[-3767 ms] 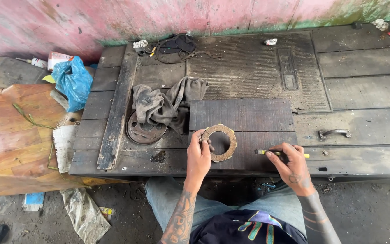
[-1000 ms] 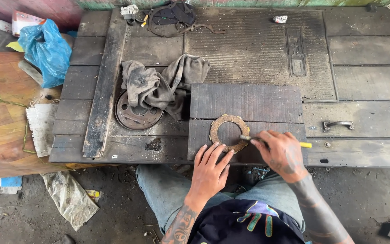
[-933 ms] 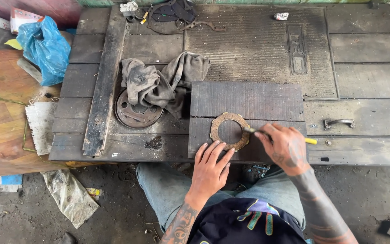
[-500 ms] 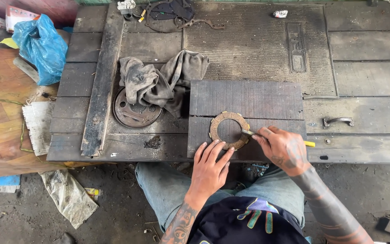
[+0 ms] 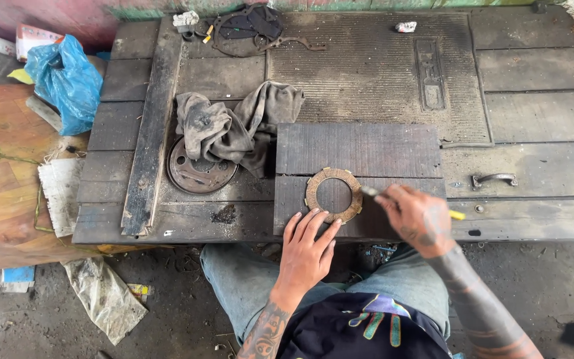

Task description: Cleaning a motorcycle clutch plate using a small wire brush on a wooden workbench.

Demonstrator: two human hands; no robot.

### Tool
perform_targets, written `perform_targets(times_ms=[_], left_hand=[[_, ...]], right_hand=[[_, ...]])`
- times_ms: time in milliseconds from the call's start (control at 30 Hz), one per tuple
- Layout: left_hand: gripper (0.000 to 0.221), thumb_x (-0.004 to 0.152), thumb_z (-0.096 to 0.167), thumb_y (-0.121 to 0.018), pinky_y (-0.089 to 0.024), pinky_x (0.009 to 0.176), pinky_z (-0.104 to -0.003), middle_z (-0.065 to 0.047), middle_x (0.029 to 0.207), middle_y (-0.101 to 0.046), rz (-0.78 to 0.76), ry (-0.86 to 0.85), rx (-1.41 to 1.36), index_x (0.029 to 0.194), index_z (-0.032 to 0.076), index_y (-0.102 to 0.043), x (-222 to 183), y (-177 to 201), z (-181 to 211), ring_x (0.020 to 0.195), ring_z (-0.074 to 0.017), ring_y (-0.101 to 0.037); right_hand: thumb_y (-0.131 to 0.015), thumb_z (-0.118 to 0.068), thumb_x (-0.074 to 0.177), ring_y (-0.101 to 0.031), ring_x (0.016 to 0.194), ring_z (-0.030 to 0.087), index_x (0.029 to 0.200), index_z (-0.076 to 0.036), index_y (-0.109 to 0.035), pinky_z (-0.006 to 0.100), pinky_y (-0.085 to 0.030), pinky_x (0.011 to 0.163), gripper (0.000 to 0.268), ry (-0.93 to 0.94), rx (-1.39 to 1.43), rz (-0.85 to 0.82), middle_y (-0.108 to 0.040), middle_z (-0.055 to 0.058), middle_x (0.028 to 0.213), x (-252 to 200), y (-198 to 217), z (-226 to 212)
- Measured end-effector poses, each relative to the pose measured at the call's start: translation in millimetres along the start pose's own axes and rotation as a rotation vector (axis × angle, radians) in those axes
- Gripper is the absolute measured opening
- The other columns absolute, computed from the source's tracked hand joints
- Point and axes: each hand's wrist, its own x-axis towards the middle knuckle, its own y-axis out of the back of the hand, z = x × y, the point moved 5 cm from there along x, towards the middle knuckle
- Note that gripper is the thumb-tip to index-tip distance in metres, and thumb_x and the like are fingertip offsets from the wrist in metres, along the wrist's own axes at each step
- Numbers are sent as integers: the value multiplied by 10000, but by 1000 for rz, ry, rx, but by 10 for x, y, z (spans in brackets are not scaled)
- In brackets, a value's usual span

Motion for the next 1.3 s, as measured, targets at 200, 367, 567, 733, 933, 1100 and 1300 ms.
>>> perform_targets(times_ms=[200, 367, 567, 733, 933, 1100, 1300], left_hand=[[387, 852, 144, -696, -354, 1104, -419, -59, 1293, -632, -112, 59, -106, 1233, 80, -678, 239, 270, 57, 1243, -206, -565], [645, 863, 333, -672, -216, 1187, -460, -71, 1464, -527, -199, 101, -53, 1429, 67, -515, 578, 235, -211, 1392, -238, -434], [903, 842, 561, -667, -71, 1237, -517, -109, 1590, -407, -347, 88, 62, 1510, 15, -401, 544, -47, -403, 1496, -262, -298], [904, 847, 580, -659, -66, 1236, -514, -94, 1588, -414, -337, 80, 77, 1519, 34, -398, 525, -62, -422, 1497, -240, -300], [914, 849, 591, -652, -43, 1238, -513, -85, 1598, -399, -363, 77, 83, 1523, 32, -387, 514, -88, -438, 1501, -240, -284], [916, 842, 598, -671, -56, 1233, -524, -94, 1585, -419, -359, 79, 76, 1511, 31, -407, 509, -98, -442, 1496, -241, -299], [928, 848, 625, -654, -41, 1232, -527, -99, 1590, -410, -371, 70, 82, 1516, 34, -397, 499, -123, -465, 1501, -246, -285]], right_hand=[[-713, -295, 919, -533, 388, 135, 891, -156, -693, 323, -398, 368, 143, 34, 293, 52, -621, -6, 549, 69, 398, -134], [-705, -307, 887, -638, 548, 227, 880, -144, -654, 367, -490, 527, 171, -16, 387, -43, -698, -4, 734, 7, 316, -325], [-711, -310, 879, -606, 579, 185, 862, -164, -670, 299, -416, 739, 153, 62, 308, 33, -684, -44, 741, 86, 391, -340], [-719, -343, 881, -617, 566, 157, 891, -182, -682, 304, -386, 733, 165, 58, 286, 23, -725, -69, 740, 135, 346, -238], [-697, -354, 899, -620, 499, 172, 882, -180, -688, 313, -444, 667, 175, 89, 215, 27, -726, -37, 722, 132, 256, -193], [-588, -397, 981, -592, 424, 125, 905, -213, -690, 300, -472, 575, 224, 95, 203, -76, -749, -37, 728, 121, 26, -86], [-639, -346, 940, -580, 431, 163, 788, -219, -632, 347, -512, 576, 198, 149, 214, -68, -683, -53, 617, 151, 143, -197]])
